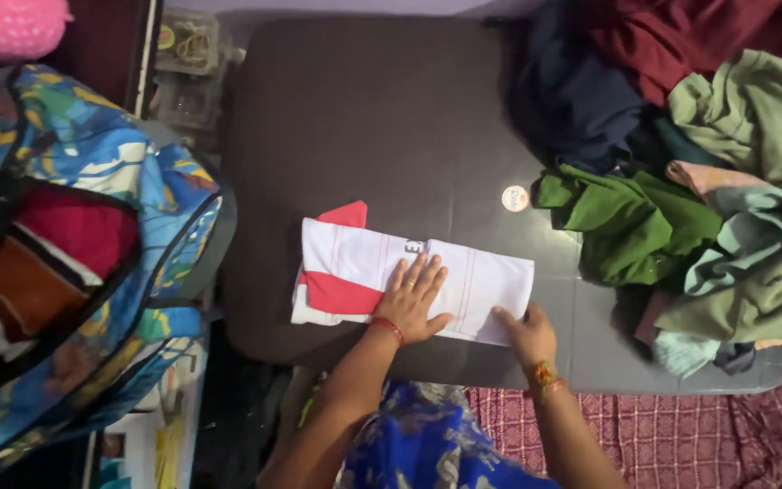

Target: The person folds a white and red shirt and places it into a patterned bag. Then, the person folds a dark blue garment on a table, smoothing and aligning the fabric before folding it into a compact rectangle.

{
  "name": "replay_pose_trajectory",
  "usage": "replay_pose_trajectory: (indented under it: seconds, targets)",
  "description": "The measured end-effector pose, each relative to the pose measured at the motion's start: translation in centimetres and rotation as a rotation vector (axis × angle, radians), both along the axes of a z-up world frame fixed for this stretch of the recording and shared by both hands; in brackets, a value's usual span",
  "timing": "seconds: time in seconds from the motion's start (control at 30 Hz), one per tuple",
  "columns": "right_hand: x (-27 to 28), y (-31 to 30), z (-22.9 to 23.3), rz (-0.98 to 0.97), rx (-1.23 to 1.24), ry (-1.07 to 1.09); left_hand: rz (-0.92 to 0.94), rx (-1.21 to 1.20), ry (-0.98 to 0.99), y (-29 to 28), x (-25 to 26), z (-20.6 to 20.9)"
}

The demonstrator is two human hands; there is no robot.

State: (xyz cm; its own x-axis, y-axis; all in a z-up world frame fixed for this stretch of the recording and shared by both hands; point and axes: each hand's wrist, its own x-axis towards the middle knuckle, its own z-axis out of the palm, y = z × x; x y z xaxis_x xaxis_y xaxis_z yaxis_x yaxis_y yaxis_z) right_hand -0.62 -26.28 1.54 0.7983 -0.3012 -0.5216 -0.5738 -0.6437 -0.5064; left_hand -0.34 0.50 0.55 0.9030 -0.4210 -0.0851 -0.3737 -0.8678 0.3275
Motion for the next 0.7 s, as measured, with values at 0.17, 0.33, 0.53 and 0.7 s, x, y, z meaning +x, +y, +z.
replay_pose_trajectory:
  seconds: [0.17, 0.33, 0.53, 0.7]
  targets:
    - [2.0, -1.5, -0.8, -0.021, 0.077, 0.024, 0.028, -0.029, 0.014, -0.8, 0.2, -0.4]
    - [4.9, -5.4, 0.4, -0.053, -0.157, -0.024, 0.071, -0.201, 0.02, -2.8, 2.3, 0.9]
    - [6.3, -6.4, 6.2, -0.32, 0.22, -0.435, 0.24, -0.645, -0.079, -0.8, 1.4, -0.5]
    - [4.9, 2.8, 11.2, 0.101, 0.023, -0.533, 0.758, -1.509, 0.56, 2.6, 0.2, -3.9]
